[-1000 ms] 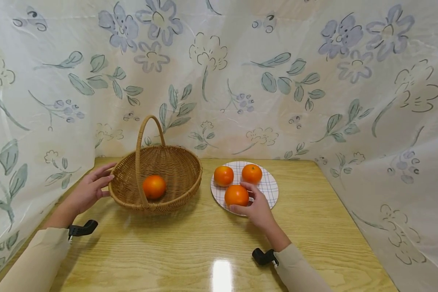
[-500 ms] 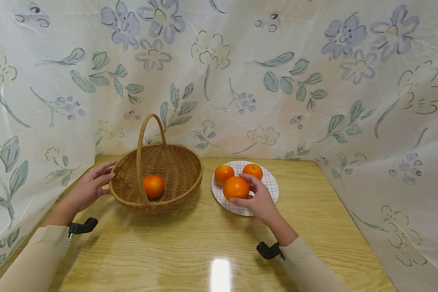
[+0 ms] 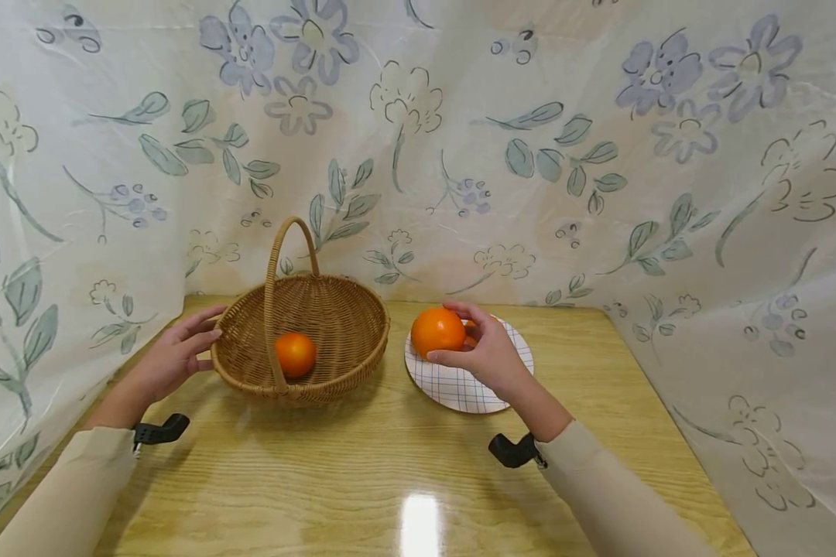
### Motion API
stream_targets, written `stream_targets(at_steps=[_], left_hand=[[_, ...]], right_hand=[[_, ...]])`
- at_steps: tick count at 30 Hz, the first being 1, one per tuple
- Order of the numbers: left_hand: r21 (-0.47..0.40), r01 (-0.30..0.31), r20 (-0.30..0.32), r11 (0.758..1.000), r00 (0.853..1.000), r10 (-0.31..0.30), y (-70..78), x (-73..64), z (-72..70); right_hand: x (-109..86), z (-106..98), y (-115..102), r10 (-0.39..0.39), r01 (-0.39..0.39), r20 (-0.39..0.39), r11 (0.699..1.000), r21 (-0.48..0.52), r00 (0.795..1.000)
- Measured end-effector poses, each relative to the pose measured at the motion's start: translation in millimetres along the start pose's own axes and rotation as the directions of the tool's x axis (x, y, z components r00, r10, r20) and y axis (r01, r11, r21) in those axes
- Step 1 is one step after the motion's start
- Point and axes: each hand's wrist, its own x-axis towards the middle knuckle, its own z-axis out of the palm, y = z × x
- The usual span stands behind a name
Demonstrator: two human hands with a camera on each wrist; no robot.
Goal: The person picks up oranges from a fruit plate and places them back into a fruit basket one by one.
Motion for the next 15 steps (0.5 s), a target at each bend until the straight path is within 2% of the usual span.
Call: stream_targets(at_steps=[9,15], left_hand=[[0.014,0.016,-0.006,1.0,1.0,-0.016,1.5,-1.0,0.1],[0.016,0.012,-0.006,1.0,1.0,-0.012,3.1,-0.9,1.1]], right_hand=[[24.9,14,-37,0.006,-0.007,0.032,0.999,0.041,0.999],[42.8,29,-49,0.012,-0.017,0.053,0.995,0.096,0.999]])
